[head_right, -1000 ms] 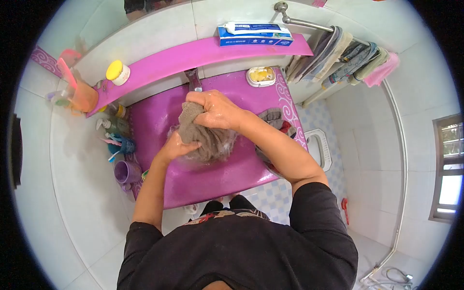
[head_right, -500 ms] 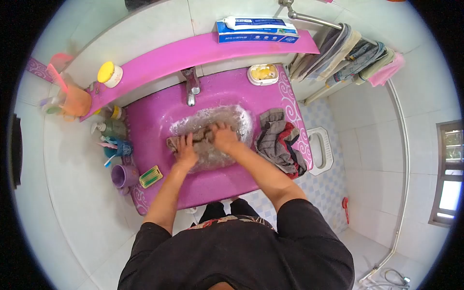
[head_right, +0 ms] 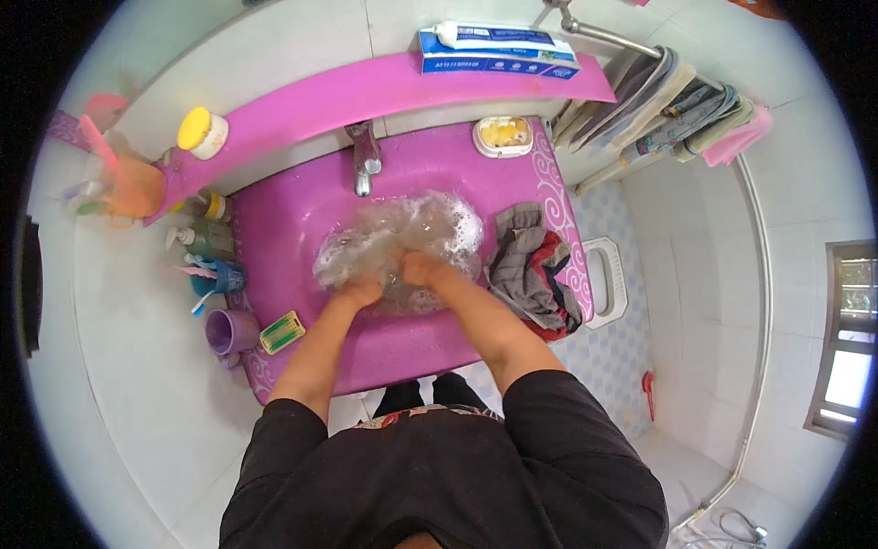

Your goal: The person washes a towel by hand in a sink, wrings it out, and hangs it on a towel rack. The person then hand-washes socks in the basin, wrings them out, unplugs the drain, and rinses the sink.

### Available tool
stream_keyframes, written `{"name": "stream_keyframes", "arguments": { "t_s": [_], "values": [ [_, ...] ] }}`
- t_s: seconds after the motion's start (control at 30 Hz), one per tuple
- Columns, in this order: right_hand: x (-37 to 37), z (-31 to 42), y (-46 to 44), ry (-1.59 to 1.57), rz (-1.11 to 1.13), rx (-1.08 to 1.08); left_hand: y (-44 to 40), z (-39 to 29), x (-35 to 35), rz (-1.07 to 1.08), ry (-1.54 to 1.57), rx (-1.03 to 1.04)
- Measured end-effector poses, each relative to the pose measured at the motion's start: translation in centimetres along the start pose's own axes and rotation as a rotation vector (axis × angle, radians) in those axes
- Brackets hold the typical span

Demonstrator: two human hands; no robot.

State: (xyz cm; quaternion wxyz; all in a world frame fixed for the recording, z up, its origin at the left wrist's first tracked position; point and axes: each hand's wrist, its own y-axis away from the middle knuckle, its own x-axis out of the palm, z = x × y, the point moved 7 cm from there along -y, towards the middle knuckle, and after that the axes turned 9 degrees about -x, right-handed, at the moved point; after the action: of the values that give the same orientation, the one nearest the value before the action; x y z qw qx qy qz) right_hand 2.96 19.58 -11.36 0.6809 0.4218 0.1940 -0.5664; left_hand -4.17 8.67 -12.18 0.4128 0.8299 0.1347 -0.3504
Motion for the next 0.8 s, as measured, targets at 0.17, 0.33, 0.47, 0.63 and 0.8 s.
{"name": "stream_keyframes", "arguments": {
  "t_s": [0.17,0.33,0.47,0.63,0.8],
  "values": [
    [-11.1,1.1,4.5,-0.694,-0.221,0.166,2.0,0.6,-9.1,-0.088,0.508,-0.198],
    [-20.3,10.5,7.8,-0.846,-0.442,-0.080,11.0,-9.5,-18.6,0.034,1.529,0.092],
    [-24.1,16.1,10.9,-0.236,-0.889,-0.508,16.0,-14.9,-21.3,0.265,1.653,0.458],
    [-14.0,7.2,8.1,-0.891,-0.858,0.029,12.9,-10.8,-11.1,0.478,1.752,0.200],
    [-5.4,3.0,9.4,-1.135,-0.835,0.127,11.6,-4.6,1.5,0.615,2.183,-0.490]
  ]
}}
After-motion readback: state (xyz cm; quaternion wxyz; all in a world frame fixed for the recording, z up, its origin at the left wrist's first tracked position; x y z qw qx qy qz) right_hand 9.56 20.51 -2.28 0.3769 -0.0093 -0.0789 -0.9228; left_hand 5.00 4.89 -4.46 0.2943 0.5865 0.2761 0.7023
